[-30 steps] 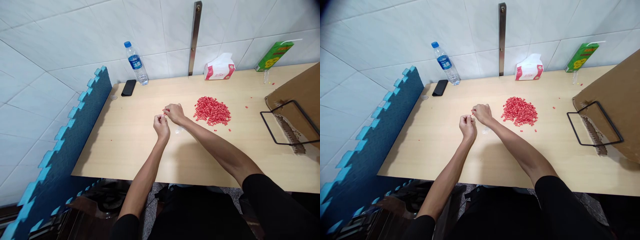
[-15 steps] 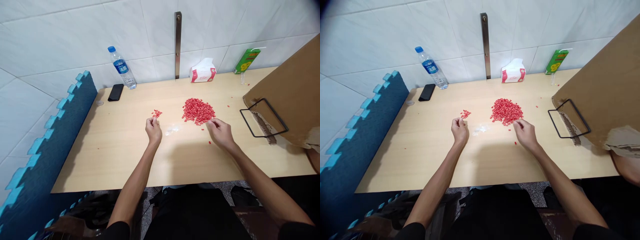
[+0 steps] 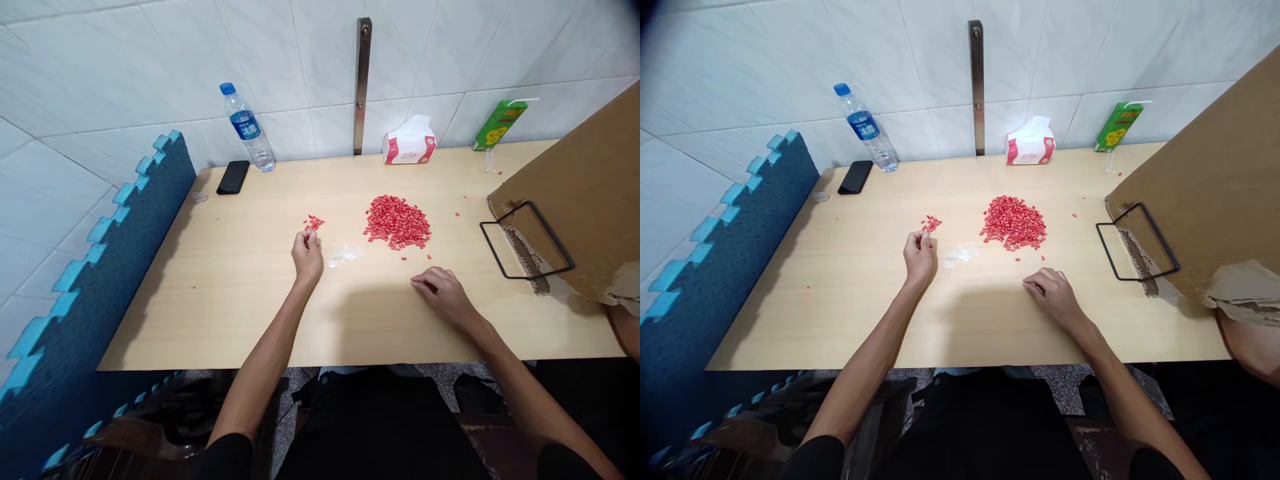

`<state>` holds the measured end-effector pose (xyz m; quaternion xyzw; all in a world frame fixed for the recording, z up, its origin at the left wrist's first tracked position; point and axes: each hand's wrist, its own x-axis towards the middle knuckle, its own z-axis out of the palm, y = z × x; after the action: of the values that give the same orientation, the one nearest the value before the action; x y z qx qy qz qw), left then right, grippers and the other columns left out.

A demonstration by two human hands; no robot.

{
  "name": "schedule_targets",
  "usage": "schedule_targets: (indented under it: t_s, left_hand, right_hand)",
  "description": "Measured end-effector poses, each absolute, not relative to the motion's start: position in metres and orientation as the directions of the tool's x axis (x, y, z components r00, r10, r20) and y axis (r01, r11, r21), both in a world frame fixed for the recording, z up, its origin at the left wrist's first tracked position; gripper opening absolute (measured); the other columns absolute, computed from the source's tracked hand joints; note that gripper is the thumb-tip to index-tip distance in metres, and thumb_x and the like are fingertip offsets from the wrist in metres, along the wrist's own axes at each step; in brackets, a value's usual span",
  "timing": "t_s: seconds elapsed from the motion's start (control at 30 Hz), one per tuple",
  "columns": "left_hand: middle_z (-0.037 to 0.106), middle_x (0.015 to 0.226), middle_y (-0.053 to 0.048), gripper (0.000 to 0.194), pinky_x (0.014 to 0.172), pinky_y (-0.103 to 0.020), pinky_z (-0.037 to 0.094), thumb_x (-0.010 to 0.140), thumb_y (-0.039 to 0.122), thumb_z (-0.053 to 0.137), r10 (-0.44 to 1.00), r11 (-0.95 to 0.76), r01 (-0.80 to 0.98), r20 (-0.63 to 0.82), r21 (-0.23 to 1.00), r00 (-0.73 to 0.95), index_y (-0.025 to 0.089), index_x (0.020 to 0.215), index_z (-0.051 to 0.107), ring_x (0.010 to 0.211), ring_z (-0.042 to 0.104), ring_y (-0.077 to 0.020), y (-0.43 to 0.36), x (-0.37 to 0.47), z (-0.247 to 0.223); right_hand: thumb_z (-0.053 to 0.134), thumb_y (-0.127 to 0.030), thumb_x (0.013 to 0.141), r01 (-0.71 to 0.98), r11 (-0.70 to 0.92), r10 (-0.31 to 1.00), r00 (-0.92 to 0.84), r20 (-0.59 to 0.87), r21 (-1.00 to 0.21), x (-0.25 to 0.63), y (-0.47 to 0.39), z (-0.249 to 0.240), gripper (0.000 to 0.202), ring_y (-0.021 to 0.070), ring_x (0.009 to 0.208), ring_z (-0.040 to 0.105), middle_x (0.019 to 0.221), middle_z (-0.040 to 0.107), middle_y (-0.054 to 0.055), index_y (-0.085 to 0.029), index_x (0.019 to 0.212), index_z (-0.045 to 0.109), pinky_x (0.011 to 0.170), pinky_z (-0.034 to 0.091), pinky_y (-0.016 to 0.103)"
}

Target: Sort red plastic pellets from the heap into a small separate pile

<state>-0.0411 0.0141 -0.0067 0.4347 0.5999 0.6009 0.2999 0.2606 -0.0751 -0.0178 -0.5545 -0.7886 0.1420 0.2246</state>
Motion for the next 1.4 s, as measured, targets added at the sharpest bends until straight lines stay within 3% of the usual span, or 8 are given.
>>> schedule_targets:
  t_s: [0.13,0.27,0.4,0.5,0.6,0.8,1.07,1.4]
  left_hand:
    - [0.051,0.06,0.003,0.014,0.052,-0.021,0.038,0.084,0.031,0.057,0.895,-0.094,0.161,0.154,0.982,-0.419,0.02,0.076,0.053,0.053,0.047,-0.0089,0.012,-0.04,-0.004]
    - [0.051,0.062,0.003,0.013,0.052,-0.021,0.038,0.085,0.03,0.055,0.901,-0.104,0.195,0.176,0.975,-0.396,0.019,0.077,0.054,0.054,0.047,-0.0091,0.01,-0.04,-0.002]
    - [0.053,0.067,0.001,0.013,0.056,-0.021,0.04,0.085,0.03,0.054,0.895,-0.136,0.246,0.225,0.96,-0.385,0.019,0.079,0.056,0.06,0.049,-0.0098,0.009,-0.04,-0.006]
    - [0.055,0.072,0.0,0.014,0.062,-0.022,0.041,0.087,0.031,0.052,0.885,-0.185,0.314,0.297,0.931,-0.359,0.018,0.081,0.057,0.066,0.052,-0.0107,0.006,-0.038,-0.01]
    - [0.057,0.077,-0.002,0.017,0.065,-0.023,0.042,0.088,0.031,0.05,0.889,-0.237,0.375,0.355,0.896,-0.289,0.018,0.082,0.058,0.07,0.053,-0.0115,0.0,-0.034,-0.01]
    - [0.057,0.082,-0.003,0.019,0.067,-0.024,0.042,0.09,0.031,0.048,0.88,-0.292,0.414,0.412,0.862,-0.237,0.017,0.083,0.058,0.074,0.054,-0.0119,-0.009,-0.026,-0.007]
    - [0.058,0.082,-0.003,0.017,0.068,-0.023,0.043,0.09,0.029,0.049,0.89,-0.29,0.423,0.405,0.858,-0.212,0.017,0.083,0.059,0.075,0.055,-0.0122,-0.007,-0.027,-0.011]
    - [0.06,0.078,-0.002,0.013,0.066,-0.024,0.044,0.087,0.026,0.054,0.92,-0.356,0.414,0.391,0.838,0.0,0.018,0.083,0.063,0.073,0.057,-0.012,-0.012,-0.023,-0.008]
  right_hand:
    - [0.043,-0.032,0.091,0.859,0.345,0.938,-0.297,0.18,-0.379,0.257,-0.075,-0.018,0.023,0.0226,0.08,0.061,0.082,0.067,0.008,-0.021,0.081,0.061,0.074,0.042,0.035]
    - [0.043,-0.032,0.09,0.937,0.202,0.979,-0.198,0.043,-0.285,0.253,-0.073,-0.009,0.02,0.0224,0.067,0.06,0.075,0.067,0.006,-0.022,0.08,0.058,0.061,0.039,0.033]
    - [0.048,-0.035,0.087,0.79,0.136,0.977,-0.208,-0.054,-0.598,0.242,-0.063,0.006,0.017,0.0177,0.061,0.058,0.067,0.064,0.001,-0.023,0.079,0.057,0.058,0.039,0.03]
    - [0.057,-0.042,0.082,0.45,0.026,0.975,-0.208,-0.076,-0.893,0.221,-0.054,0.006,0.021,0.0157,0.061,0.059,0.067,0.062,0.001,-0.021,0.083,0.058,0.057,0.044,0.028]
    - [0.069,-0.04,0.074,0.102,-0.05,0.981,-0.182,-0.068,-0.994,0.19,-0.044,-0.004,0.029,0.0159,0.068,0.064,0.079,0.065,0.003,-0.019,0.09,0.057,0.065,0.051,0.031]
    - [0.078,-0.038,0.063,-0.131,0.005,0.999,0.038,0.0,-0.991,0.134,-0.016,-0.022,0.03,0.0122,0.055,0.061,0.065,0.063,0.0,-0.017,0.077,0.063,0.056,0.051,0.027]
    - [0.081,-0.038,0.059,-0.323,-0.037,0.997,0.057,-0.059,-0.946,0.109,-0.004,-0.026,0.033,0.0164,0.068,0.069,0.076,0.071,0.003,-0.016,0.079,0.068,0.074,0.058,0.034]
    - [0.077,-0.039,0.065,-0.205,0.058,0.998,0.039,0.051,-0.977,0.112,-0.022,-0.019,0.028,0.0193,0.074,0.07,0.074,0.068,0.003,-0.018,0.077,0.063,0.075,0.058,0.034]
